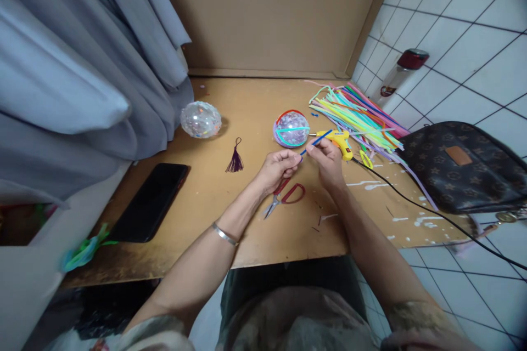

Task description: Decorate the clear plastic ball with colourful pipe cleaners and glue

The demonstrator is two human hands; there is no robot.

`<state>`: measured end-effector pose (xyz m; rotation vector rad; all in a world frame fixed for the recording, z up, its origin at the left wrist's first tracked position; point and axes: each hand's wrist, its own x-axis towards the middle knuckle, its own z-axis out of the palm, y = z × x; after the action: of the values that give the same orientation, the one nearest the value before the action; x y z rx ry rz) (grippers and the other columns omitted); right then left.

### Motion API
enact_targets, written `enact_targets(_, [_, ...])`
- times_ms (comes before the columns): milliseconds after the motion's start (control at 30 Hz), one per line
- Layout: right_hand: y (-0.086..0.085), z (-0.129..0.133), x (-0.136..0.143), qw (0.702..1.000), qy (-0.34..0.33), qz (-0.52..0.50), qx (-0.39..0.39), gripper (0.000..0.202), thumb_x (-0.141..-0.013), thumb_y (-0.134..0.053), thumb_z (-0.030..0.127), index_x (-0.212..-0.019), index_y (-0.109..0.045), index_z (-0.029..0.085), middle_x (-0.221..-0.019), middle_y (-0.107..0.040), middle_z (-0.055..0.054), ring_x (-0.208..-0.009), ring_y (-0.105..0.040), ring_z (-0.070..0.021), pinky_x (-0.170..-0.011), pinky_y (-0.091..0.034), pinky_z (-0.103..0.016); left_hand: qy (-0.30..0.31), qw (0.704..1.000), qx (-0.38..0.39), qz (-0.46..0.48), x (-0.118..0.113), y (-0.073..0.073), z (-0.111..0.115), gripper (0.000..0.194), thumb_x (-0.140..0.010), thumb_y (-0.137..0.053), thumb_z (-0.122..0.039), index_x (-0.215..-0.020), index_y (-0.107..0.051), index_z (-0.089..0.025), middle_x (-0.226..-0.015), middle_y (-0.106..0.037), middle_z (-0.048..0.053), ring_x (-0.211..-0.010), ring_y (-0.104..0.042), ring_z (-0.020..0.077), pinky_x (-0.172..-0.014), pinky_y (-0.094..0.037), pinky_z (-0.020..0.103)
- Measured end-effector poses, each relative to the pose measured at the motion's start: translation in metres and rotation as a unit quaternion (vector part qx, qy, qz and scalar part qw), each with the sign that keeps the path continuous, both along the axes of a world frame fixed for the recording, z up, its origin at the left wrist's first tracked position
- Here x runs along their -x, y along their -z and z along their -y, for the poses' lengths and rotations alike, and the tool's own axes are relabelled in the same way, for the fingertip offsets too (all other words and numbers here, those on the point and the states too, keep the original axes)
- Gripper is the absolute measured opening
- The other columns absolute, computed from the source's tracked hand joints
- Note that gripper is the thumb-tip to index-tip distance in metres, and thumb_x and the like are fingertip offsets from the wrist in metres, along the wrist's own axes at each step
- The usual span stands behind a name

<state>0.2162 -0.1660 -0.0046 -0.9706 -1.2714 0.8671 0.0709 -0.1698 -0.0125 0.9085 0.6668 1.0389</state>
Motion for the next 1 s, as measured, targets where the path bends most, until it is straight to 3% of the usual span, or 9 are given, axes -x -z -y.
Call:
enact_targets(233, [0.005,0.000,0.002,0.998,0.048,0.019,-0.034,0.023,-0.076,-0.068,0.040,-0.069,-0.056,0.021,-0.065,-0.055,0.004,-0.063,-0.047,-0.0117,-0.062,-0.041,-0.026,-0.057,0.998,0.025,0.021,-0.001,-0.003,0.001,0.031,-0.064,-0.085,-0.030,-0.065,-0.061,-0.011,-0.055,-0.051,-0.003,-0.044,-0.033,0.0011,-0.043,-0.019,0.016])
enact_targets(567, [0.001,0.015,0.015,0.962,0.070,0.190,-0.181,0.015,-0.083,-0.060,0.022,-0.068,-0.057,0.023,-0.067,-0.059,0.002,-0.067,-0.055,-0.0154,-0.066,-0.044,-0.031,-0.115,0.988,0.055,0.087,-0.002,-0.003,0.001,0.030,-0.069,-0.082,-0.025,-0.064,-0.055,-0.013,-0.052,-0.045,-0.006,-0.044,-0.032,0.0006,-0.043,-0.023,0.014])
enact_targets(833, [0.017,0.014,0.021,0.886,0.082,0.378,-0.257,0.025,-0.089,-0.056,0.026,-0.065,-0.055,0.023,-0.067,-0.054,-0.001,-0.069,-0.049,-0.0180,-0.068,-0.036,-0.034,-0.180,0.971,0.100,0.118,-0.009,-0.002,0.004,0.032,-0.072,-0.079,-0.020,-0.062,-0.050,-0.014,-0.051,-0.041,-0.008,-0.044,-0.033,0.0007,-0.042,-0.022,0.013])
enact_targets(900, [0.015,0.015,0.022,0.897,0.081,0.355,-0.251,0.023,-0.090,-0.056,0.027,-0.068,-0.057,0.023,-0.069,-0.056,-0.002,-0.071,-0.051,-0.0184,-0.069,-0.037,-0.034,-0.182,0.970,0.102,0.125,-0.009,-0.002,0.004,0.029,-0.073,-0.077,-0.019,-0.062,-0.051,-0.014,-0.051,-0.042,-0.007,-0.044,-0.033,0.0009,-0.043,-0.023,0.013])
enact_targets(1000, [0.009,0.014,0.020,0.942,0.081,0.258,-0.200,0.017,-0.089,-0.058,0.030,-0.074,-0.062,0.023,-0.074,-0.062,-0.002,-0.074,-0.056,-0.0184,-0.071,-0.043,-0.034,-0.156,0.974,0.106,0.124,-0.009,-0.005,0.003,0.025,-0.075,-0.076,-0.020,-0.065,-0.053,-0.014,-0.053,-0.047,-0.006,-0.045,-0.037,0.0015,-0.043,-0.025,0.014])
